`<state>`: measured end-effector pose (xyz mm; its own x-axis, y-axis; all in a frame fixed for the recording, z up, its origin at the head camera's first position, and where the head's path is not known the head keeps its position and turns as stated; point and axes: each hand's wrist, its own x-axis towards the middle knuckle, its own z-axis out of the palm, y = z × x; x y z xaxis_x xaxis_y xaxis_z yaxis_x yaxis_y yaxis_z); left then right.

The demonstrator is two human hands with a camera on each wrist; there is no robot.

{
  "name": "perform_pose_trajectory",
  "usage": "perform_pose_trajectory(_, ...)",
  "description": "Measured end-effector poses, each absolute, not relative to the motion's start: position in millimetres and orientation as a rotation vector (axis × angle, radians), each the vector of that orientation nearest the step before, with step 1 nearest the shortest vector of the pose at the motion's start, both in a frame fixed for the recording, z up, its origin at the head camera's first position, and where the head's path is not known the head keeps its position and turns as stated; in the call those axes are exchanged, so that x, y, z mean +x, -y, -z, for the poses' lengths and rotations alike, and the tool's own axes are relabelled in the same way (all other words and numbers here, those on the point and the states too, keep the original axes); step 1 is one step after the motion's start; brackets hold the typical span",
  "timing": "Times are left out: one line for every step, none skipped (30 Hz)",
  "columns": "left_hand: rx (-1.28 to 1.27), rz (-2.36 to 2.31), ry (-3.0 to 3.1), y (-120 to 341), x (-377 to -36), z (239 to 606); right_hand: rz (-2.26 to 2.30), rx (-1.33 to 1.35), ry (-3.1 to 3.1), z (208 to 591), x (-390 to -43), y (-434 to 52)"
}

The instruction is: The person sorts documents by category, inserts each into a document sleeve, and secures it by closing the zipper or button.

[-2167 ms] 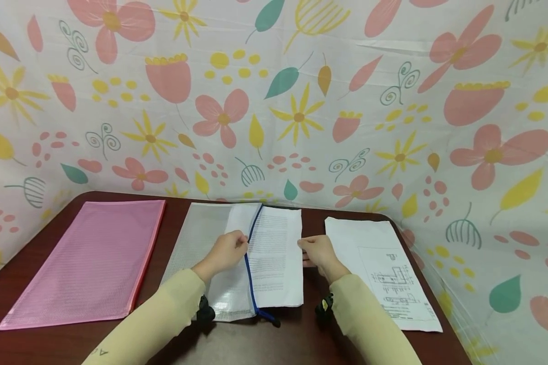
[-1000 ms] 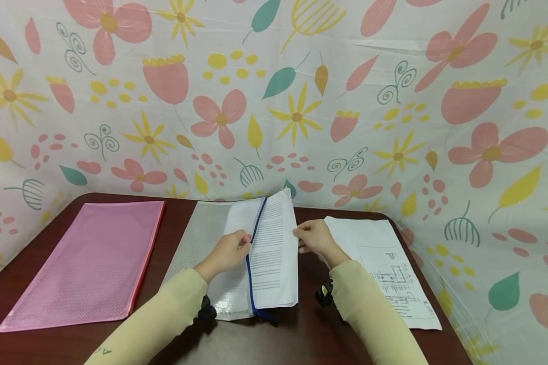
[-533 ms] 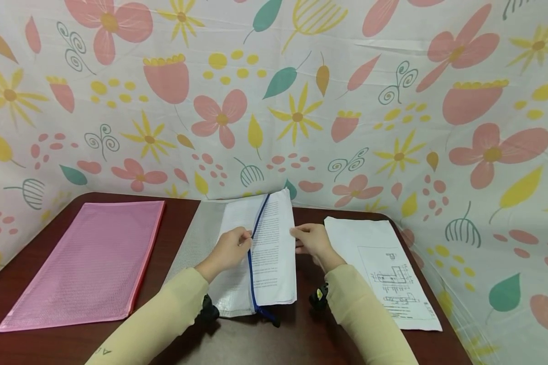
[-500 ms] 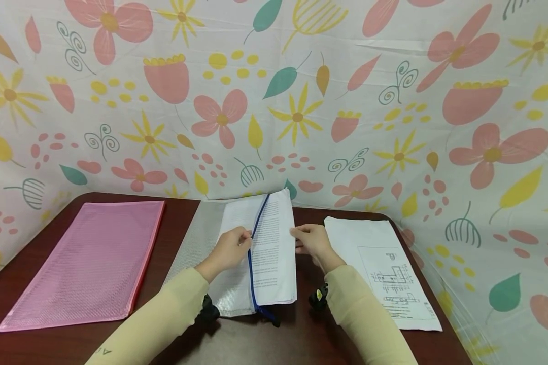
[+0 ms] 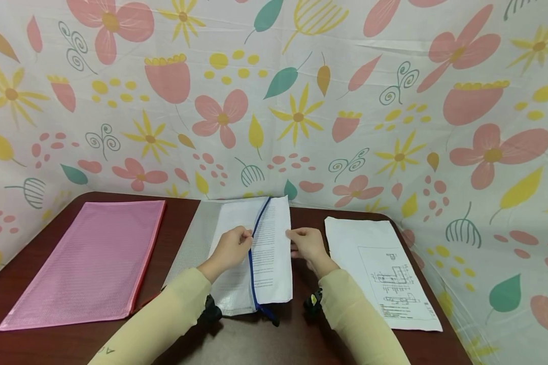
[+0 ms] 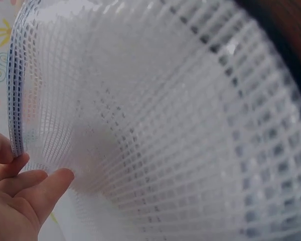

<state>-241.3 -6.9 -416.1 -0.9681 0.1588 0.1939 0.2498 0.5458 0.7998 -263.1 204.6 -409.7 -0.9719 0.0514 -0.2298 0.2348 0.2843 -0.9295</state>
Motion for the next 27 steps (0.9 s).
perform_pose_trajectory(-0.342, 1.411, 2.675, 6.8, -241.2, 416.2, 1.733, 0.246, -2.386, 407.9, -261.1, -206.5)
perform_pose_trajectory(-0.342, 1.418, 2.665, 7.2, -241.2, 416.9, 1.693, 0.22, -2.382, 406.3, -259.1, -208.6)
perform_pose_trajectory(-0.343, 1.422, 2.656, 8.0, -241.5, 417.4, 1.66, 0.195, -2.377, 404.7, -257.0, -210.4)
perform_pose_trajectory(-0.343, 1.428, 2.645, 8.6, -241.5, 417.8, 1.628, 0.176, -2.372, 403.6, -255.1, -212.0)
perform_pose_trajectory(-0.352, 1.413, 2.626, 8.9, -240.9, 417.7, 1.604, 0.152, -2.363, 402.6, -253.3, -213.2)
perform_pose_trajectory(-0.355, 1.417, 2.617, 9.1, -240.6, 417.7, 1.583, 0.135, -2.36, 401.8, -251.9, -214.3)
perform_pose_trajectory(-0.358, 1.422, 2.612, 8.9, -240.5, 417.8, 1.575, 0.122, -2.356, 401.7, -250.5, -215.1)
perform_pose_trajectory(-0.367, 1.429, 2.604, 8.3, -240.3, 417.7, 1.583, 0.12, -2.352, 402.3, -249.4, -215.5)
perform_pose_trajectory(-0.367, 1.428, 2.608, 7.9, -240.5, 416.9, 1.593, 0.12, -2.35, 402.9, -248.9, -215.1)
perform_pose_trajectory(-0.36, 1.43, 2.615, 6.9, -240.6, 416.4, 1.605, 0.12, -2.345, 403.9, -248.5, -214.9)
perform_pose_trajectory(-0.355, 1.427, 2.622, 5.8, -241.1, 416.1, 1.619, 0.119, -2.34, 405.0, -248.1, -214.6)
perform_pose_trajectory(-0.342, 1.444, 2.632, 4.8, -242.2, 416.2, 1.63, 0.126, -2.338, 406.1, -247.7, -214.1)
perform_pose_trajectory(-0.338, 1.439, 2.637, 3.8, -243.5, 416.6, 1.644, 0.13, -2.334, 405.7, -246.1, -212.4)
perform_pose_trajectory(-0.338, 1.434, 2.639, 3.0, -244.4, 416.5, 1.662, 0.133, -2.328, 407.2, -245.5, -211.4)
perform_pose_trajectory(-0.333, 1.432, 2.644, 2.6, -244.7, 416.0, 1.675, 0.131, -2.323, 408.4, -244.7, -210.4)
perform_pose_trajectory(-0.33, 1.43, 2.645, 2.4, -244.4, 415.3, 1.69, 0.131, -2.318, 409.9, -244.2, -209.1)
perform_pose_trajectory(-0.33, 1.43, 2.643, 2.5, -244.2, 414.4, 1.701, 0.131, -2.316, 411.6, -243.9, -207.9)
perform_pose_trajectory(-0.33, 1.433, 2.641, 2.9, -243.8, 413.7, 1.71, 0.13, -2.319, 412.9, -243.3, -206.4)
perform_pose_trajectory(-0.326, 1.439, 2.642, 3.3, -243.3, 413.0, 1.724, 0.131, -2.319, 414.7, -242.9, -205.2)
perform_pose_trajectory(-0.324, 1.443, 2.641, 3.7, -242.7, 412.5, 1.736, 0.134, -2.321, 417.9, -243.5, -204.9)
perform_pose_trajectory(-0.317, 1.449, 2.638, 4.1, -242.1, 411.7, 1.744, 0.143, -2.326, 419.3, -243.5, -204.0)
perform_pose_trajectory(-0.312, 1.453, 2.636, 4.2, -242.0, 411.4, 1.751, 0.157, -2.332, 420.9, -244.0, -203.4)
perform_pose_trajectory(-0.307, 1.457, 2.634, 4.4, -242.0, 411.2, 1.757, 0.169, -2.338, 422.3, -244.2, -202.9)
perform_pose_trajectory(-0.304, 1.46, 2.631, 4.7, -241.9, 410.9, 1.765, 0.182, -2.342, 423.5, -244.4, -202.2)
perform_pose_trajectory(-0.307, 1.462, 2.625, 4.8, -242.0, 410.8, 1.775, 0.197, -2.343, 424.8, -244.7, -201.7)
perform_pose_trajectory(-0.309, 1.469, 2.622, 4.9, -242.2, 410.6, 1.782, 0.21, -2.344, 425.8, -245.0, -201.1)
perform_pose_trajectory(-0.31, 1.478, 2.619, 5.0, -242.1, 410.1, 1.792, 0.221, -2.341, 426.8, -245.4, -200.4)
